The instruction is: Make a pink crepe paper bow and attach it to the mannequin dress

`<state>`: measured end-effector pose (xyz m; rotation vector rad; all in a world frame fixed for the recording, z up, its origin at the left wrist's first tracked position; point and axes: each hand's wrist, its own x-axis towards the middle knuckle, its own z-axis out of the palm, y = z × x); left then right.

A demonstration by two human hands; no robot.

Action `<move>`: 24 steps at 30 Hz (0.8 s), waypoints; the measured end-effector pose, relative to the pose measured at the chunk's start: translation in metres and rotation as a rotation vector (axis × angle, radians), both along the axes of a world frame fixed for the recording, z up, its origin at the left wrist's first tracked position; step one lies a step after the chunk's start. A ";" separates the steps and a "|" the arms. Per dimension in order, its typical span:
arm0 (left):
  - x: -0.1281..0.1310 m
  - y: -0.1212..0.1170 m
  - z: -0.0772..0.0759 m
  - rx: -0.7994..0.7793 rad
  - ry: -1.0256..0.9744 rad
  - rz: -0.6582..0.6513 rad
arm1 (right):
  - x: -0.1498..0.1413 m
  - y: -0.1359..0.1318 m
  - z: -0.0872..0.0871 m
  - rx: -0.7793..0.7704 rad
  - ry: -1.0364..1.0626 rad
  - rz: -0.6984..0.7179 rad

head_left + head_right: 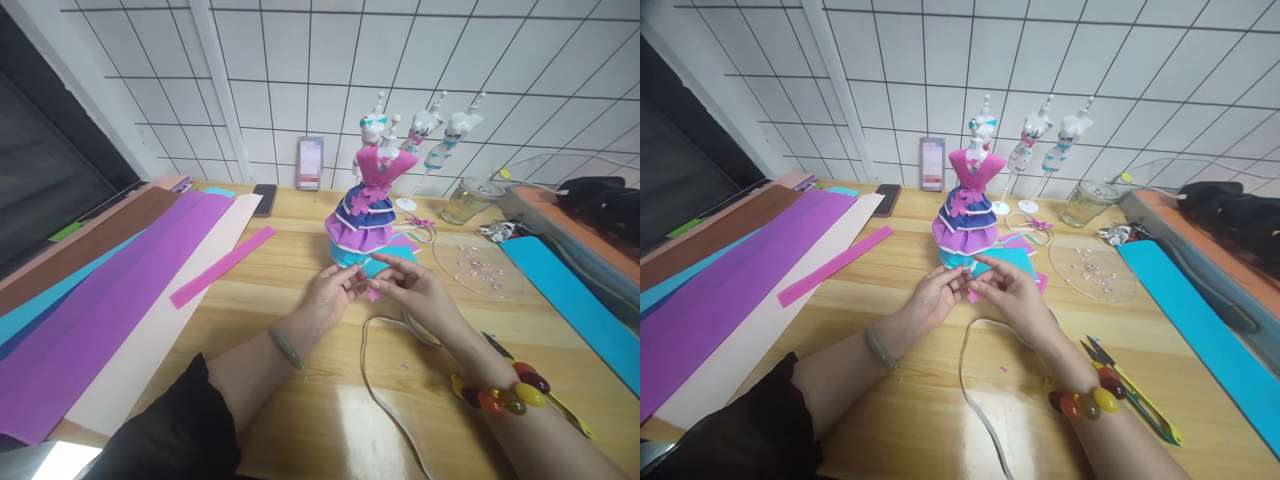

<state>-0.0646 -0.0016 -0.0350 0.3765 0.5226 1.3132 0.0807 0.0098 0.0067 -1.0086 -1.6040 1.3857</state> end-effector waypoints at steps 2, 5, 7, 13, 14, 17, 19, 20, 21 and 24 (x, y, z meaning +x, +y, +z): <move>0.000 0.000 0.000 0.004 -0.005 -0.011 | -0.001 0.001 -0.001 -0.030 0.021 -0.058; -0.001 0.000 0.001 0.031 -0.010 -0.029 | -0.005 0.002 -0.005 -0.040 0.030 -0.158; -0.001 0.000 0.001 0.036 0.006 -0.035 | -0.007 0.003 -0.008 -0.022 0.010 -0.222; -0.002 -0.001 0.002 -0.008 0.036 -0.029 | -0.012 0.002 -0.016 0.183 -0.120 -0.362; -0.002 -0.001 0.002 -0.011 0.029 -0.019 | -0.012 0.001 -0.017 0.216 -0.144 -0.372; -0.001 -0.001 0.002 -0.003 -0.007 0.015 | -0.013 -0.001 -0.019 0.265 -0.161 -0.369; 0.000 0.000 0.002 0.006 -0.027 0.030 | -0.014 -0.002 -0.018 0.263 -0.143 -0.366; 0.000 0.000 0.002 0.007 -0.032 0.034 | -0.014 -0.002 -0.017 0.249 -0.127 -0.362; 0.000 0.000 0.002 0.005 -0.035 0.038 | -0.014 -0.002 -0.016 0.224 -0.104 -0.353; 0.001 0.000 0.002 -0.011 -0.044 0.048 | -0.012 -0.002 -0.011 0.131 -0.018 -0.334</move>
